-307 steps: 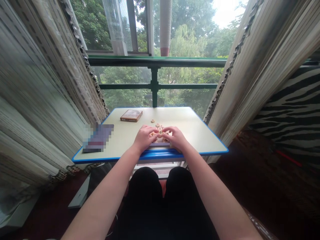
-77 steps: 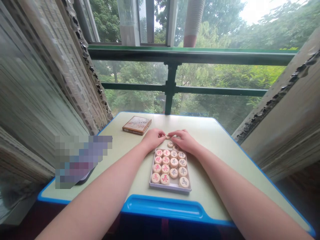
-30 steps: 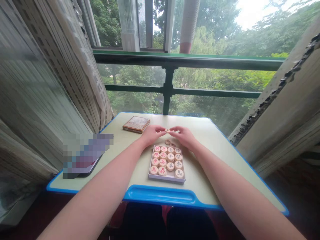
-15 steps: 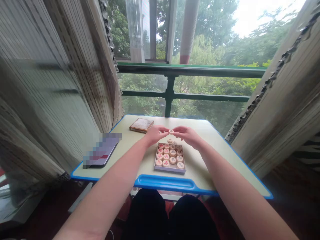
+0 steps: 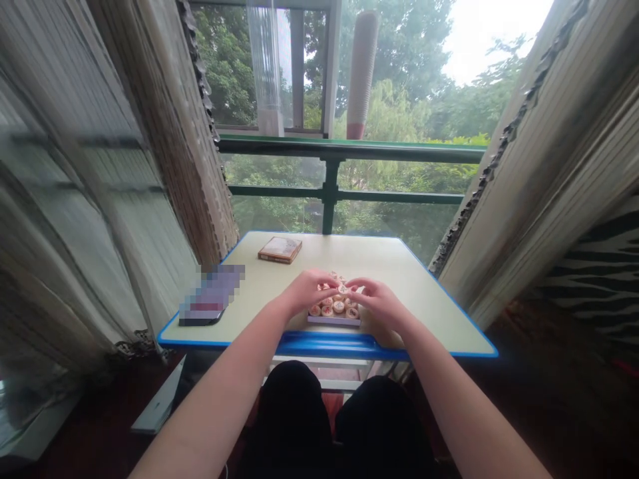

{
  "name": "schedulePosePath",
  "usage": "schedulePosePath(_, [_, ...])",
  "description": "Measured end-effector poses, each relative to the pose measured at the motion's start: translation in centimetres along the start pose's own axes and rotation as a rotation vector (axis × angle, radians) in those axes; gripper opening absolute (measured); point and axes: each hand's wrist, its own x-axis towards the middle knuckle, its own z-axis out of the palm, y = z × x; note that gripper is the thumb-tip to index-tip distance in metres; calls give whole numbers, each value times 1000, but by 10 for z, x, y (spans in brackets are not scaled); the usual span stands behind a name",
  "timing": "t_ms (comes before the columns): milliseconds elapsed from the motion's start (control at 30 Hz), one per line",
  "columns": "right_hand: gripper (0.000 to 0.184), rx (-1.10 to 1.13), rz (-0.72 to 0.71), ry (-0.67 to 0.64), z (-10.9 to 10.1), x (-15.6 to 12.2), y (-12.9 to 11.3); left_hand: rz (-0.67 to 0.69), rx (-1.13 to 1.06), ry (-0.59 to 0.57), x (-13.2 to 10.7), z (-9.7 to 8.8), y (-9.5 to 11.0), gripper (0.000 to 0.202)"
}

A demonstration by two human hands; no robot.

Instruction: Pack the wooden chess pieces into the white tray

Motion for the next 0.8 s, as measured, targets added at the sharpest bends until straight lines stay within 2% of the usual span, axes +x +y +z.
schedulePosePath(300, [21, -153, -140, 142, 16, -12, 14, 4, 145, 45, -14, 15, 5, 19])
schedulePosePath(500, [17, -179, -117, 98, 19, -11, 14, -15, 265, 47, -14, 12, 1, 18])
schedulePosePath(633, [18, -185, -130, 80, 19, -12, 13, 4, 246, 38, -15, 11, 2, 18])
schedulePosePath(800, [20, -212, -223, 106, 19, -14, 15, -19, 186, 115, -14, 10, -1, 17])
